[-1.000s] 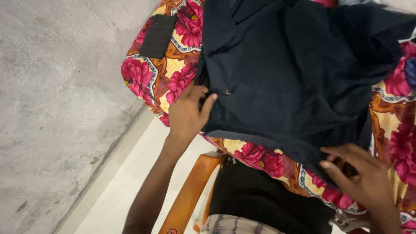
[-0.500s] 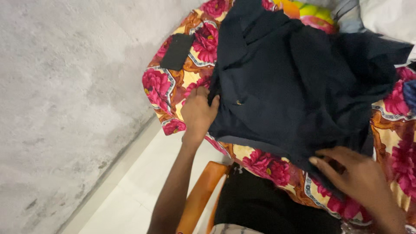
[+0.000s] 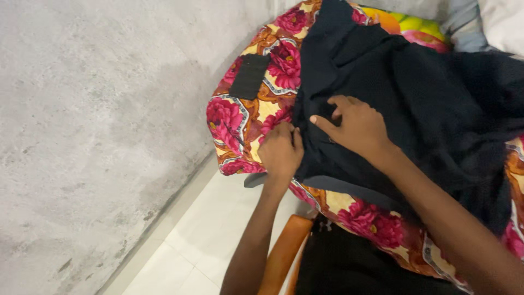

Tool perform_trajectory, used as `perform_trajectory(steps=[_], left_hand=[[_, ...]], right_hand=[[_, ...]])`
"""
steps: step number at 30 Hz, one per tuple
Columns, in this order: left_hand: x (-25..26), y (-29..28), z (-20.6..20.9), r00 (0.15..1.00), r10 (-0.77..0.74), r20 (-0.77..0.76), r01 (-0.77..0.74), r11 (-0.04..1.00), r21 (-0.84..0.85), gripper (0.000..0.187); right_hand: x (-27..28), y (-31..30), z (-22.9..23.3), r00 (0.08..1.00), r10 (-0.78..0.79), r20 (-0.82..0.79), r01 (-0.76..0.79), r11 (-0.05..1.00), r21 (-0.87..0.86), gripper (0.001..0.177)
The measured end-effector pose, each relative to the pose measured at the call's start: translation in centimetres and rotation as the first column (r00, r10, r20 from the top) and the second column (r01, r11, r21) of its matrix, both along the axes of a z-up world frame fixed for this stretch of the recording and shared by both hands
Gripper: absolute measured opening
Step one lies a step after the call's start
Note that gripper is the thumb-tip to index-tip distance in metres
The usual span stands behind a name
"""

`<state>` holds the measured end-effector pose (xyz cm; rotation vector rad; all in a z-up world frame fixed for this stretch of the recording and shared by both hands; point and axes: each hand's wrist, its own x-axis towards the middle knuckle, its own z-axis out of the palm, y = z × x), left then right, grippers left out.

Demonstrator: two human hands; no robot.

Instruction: The person irons a dark-colored shirt on a floral-patterned ironing board. They smooth the fabric with their hands, use a white electric iron to press the shirt, and adjust the garment to iron different sections.

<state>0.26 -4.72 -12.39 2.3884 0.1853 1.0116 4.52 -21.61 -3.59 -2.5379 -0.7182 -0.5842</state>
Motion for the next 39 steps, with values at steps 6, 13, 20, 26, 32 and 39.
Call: perform_trajectory(steps=[6,13,20,26,32,39], left_hand=[[0.2,0.2,-0.3,0.999,0.016,0.035,-0.016,1.000,-0.014,0.015],[0.0,1.2,0.4,0.994,-0.018,0.106,0.051,0.944,-0.325,0.016],[-0.8,2.7,1.3,0.982,-0.063,0.180,0.142,0.871,-0.470,0.016],[-1.5,2.5,2.3,1.000,-0.017,-0.008,0.015,0.977,-0.214,0.019],[-3.5,-0.1,4.8,0.965,-0.247,0.086,0.251,0.967,-0.041,0.026],[-3.8,-2.9,4.1,0.890,-0.448,-0.080,0.453,0.889,0.067,0.035]], right_hand=[[4.4,-1.0,-4.3,0.981,0.106,0.161,-0.115,0.992,0.048,0.027],[5.1,-4.7,-5.7,1.000,0.026,-0.006,-0.018,0.832,0.554,0.019],[3.7,-3.4,-6.2,0.970,0.207,-0.130,-0.087,0.790,0.607,0.028],[2.1,-2.9,-4.9,0.982,0.132,-0.137,-0.064,0.908,0.414,0.036],[-3.3,-6.5,-2.1,0.988,0.134,-0.082,-0.113,0.968,0.224,0.038],[-12.2,-11.9,-2.7,0.957,-0.071,-0.280,0.080,0.997,0.020,0.039]])
